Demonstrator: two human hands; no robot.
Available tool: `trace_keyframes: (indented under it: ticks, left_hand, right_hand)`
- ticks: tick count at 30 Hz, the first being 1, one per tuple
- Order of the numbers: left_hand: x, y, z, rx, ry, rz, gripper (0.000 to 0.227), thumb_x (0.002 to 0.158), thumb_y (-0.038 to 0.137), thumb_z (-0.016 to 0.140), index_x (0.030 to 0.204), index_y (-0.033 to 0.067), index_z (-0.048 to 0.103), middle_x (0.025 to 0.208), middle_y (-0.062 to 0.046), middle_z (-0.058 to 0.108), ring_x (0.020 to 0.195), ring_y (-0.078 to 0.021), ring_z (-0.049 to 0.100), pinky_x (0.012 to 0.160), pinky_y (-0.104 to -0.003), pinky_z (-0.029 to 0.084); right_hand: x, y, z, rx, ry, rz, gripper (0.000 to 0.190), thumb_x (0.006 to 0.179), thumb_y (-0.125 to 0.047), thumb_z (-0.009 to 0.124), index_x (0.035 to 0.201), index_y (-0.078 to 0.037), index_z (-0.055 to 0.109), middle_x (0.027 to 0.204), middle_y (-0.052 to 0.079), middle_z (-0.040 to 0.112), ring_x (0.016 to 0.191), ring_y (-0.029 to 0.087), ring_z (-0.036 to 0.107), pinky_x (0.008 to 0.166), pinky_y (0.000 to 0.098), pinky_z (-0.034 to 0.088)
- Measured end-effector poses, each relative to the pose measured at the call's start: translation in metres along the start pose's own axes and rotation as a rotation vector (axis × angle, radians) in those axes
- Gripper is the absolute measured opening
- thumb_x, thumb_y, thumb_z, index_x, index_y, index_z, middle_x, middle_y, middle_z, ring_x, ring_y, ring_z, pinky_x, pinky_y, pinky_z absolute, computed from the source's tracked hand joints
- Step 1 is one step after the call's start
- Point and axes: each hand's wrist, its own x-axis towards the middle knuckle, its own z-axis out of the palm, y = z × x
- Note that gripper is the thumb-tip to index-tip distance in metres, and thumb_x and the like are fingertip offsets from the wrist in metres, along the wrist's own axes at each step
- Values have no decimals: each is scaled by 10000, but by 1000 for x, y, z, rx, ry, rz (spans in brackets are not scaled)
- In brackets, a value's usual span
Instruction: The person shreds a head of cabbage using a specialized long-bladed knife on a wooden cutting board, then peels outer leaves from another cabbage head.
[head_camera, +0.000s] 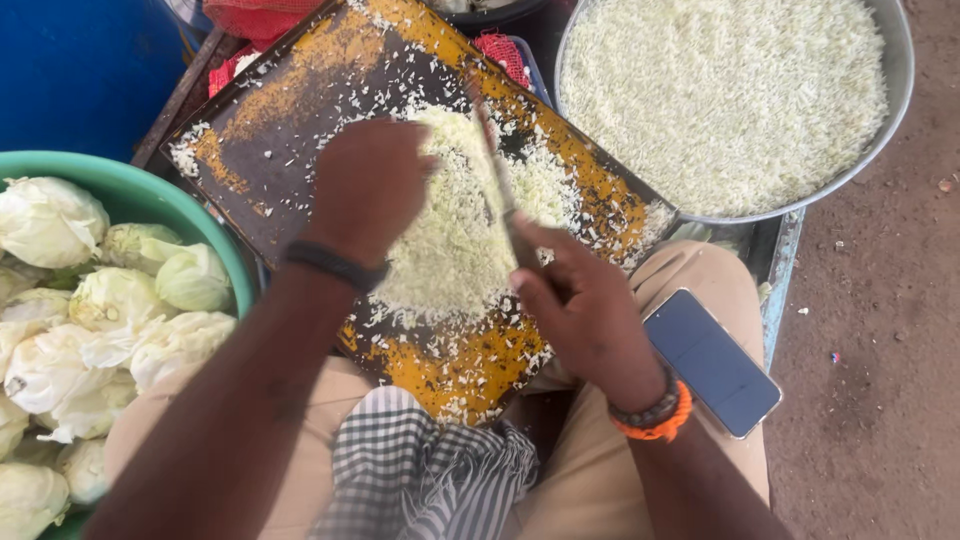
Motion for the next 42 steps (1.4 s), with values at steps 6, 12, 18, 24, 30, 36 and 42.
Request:
trace_keyframes:
  ticks: [6,12,18,24,30,36,42]
  left_hand:
    - [51,97,96,-153,-195,58,174,928,275,645,962,155,766,968,-117,734,961,-313,679,808,-488,544]
    - [-9,137,97,-259,-122,224,176,917,276,644,934,113,708,957,-126,666,977,-323,628,812,-477,519]
    - [-95,103,39,-177,-3,506,355,914,424,687,1041,100,616,1042,-100,584,1087,-286,566,1088,-549,431]
    - [-85,44,30,95,43,655,171,925,251,677,1082,198,633,1228,-20,624,1271,-206,552,1207,-596,316]
    - [-66,1,29,16,160,153,172,942,283,693,1075,189,636,1311,-102,596,1346,-288,515,1203,-640,264]
    - [-32,-9,59,-270,184,-426,689,1072,520,493,1470,-41,473,1543,-355,384,1476,-474,338,1231,-589,210]
    - [-6,2,68,-453,-9,-676,956,988,713,162,1554,-38,331,1632,-303,271,1556,-397,211,1259,-514,87]
  right_hand:
    - [9,3,-36,164,212,-12,542,1016,-91,643,1529,-44,473,821,21,688,702,26,616,564,187,460]
    - [9,11,-48,259,190,-47,536,1048,-95,615,1538,2,419,887,17,710,797,25,654,632,186,505]
    - [11,15,-40,187,167,80,553,999,-110,656,1517,-37,478,755,6,664,600,27,541,517,198,419]
    - [14,12,-14,153,56,178,584,953,-123,674,1506,-89,490,718,6,669,577,38,578,500,216,458]
    - [10,14,12,99,-88,209,647,911,-211,683,1509,-120,455,836,51,755,647,81,684,521,282,556]
    - [4,8,28,-229,-67,-286,495,955,-276,716,1391,-86,580,1063,212,745,751,295,746,664,372,579]
    - [9,-9,37,-344,-80,-65,398,933,-242,644,1308,-109,655,782,171,738,630,322,728,624,392,567]
